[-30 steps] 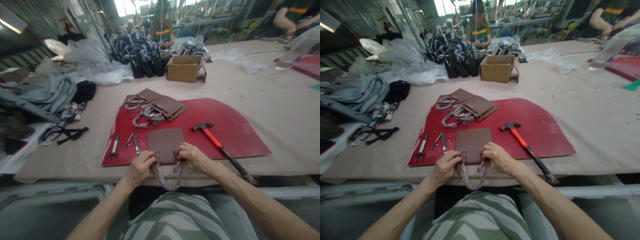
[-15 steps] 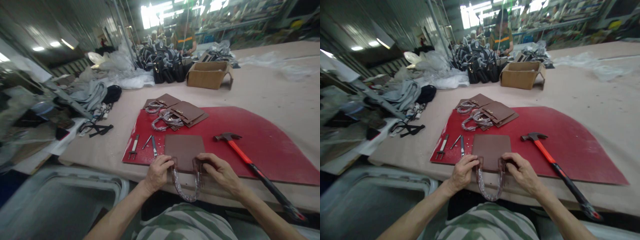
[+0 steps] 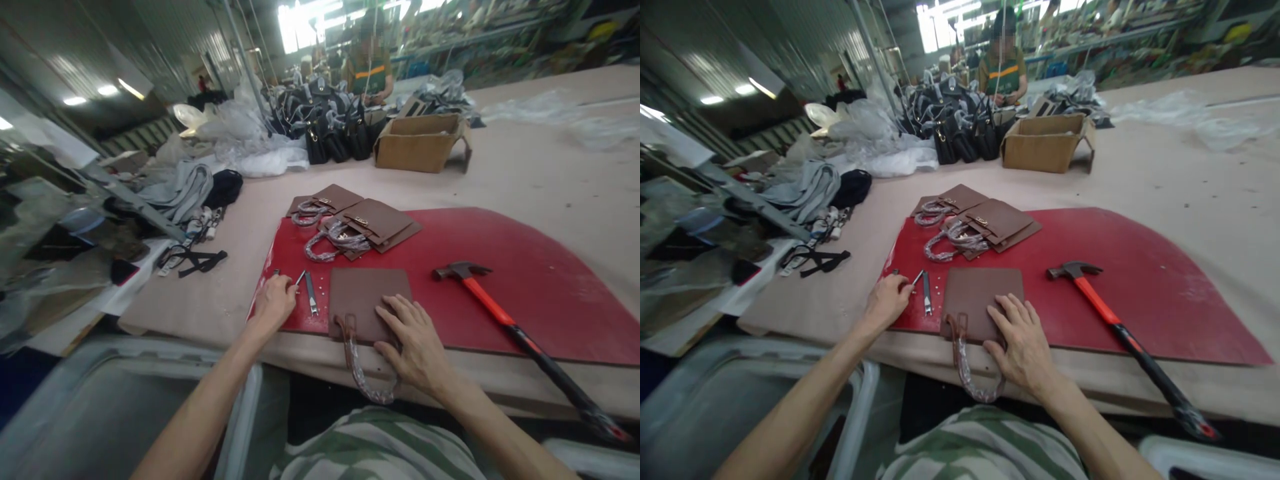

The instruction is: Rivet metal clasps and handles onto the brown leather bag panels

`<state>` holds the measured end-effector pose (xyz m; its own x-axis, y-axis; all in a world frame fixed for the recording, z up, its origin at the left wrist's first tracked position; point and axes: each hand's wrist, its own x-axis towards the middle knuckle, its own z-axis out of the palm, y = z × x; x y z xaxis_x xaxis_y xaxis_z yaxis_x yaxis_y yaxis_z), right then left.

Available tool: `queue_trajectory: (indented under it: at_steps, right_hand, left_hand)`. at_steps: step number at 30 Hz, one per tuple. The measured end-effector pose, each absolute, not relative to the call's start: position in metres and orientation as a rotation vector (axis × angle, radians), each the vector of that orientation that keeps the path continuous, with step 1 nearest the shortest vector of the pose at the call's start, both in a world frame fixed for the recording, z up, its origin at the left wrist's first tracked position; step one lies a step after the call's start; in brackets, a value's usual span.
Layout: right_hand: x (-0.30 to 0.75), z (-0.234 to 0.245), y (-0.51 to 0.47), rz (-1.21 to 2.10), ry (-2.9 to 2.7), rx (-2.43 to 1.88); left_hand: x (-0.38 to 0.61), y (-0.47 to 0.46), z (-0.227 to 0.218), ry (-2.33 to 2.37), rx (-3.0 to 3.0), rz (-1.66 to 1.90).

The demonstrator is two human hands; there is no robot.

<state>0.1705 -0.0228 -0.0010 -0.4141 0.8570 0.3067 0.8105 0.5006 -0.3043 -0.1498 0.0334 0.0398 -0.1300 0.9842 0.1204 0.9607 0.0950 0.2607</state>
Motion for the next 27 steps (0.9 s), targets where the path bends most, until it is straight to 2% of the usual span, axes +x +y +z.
queue_trajectory:
  at_steps: [4,8,12,17,19,22,27]
  right_hand:
    - [0.167,0.006,-0.026,0.214,-2.313,-1.431]
    - [0.166,0.007,-0.028,0.259,-2.303,-1.450]
    - [0.165,0.007,-0.029,0.272,-2.278,-1.465]
    - [0.164,0.008,-0.030,0.270,-2.281,-1.469]
    - [0.163,0.009,-0.029,0.257,-2.281,-1.471]
    - [0.164,0.008,-0.028,0.236,-2.284,-1.471]
    - [0.166,0.001,-0.025,0.171,-2.279,-1.427]
  left_hand:
    - [-0.153,0.063,0.045,2.247,1.932,0.099]
    - [-0.154,0.081,0.045,2.192,1.880,-0.008]
    - [-0.157,0.080,0.046,2.205,1.873,0.022]
    - [-0.163,0.063,0.035,2.099,1.523,0.551]
    - [-0.163,0.056,0.029,2.091,1.466,0.659]
    - [-0.156,0.050,0.029,2.170,1.582,0.607]
    - [-0.134,0.045,0.049,2.289,1.881,0.279]
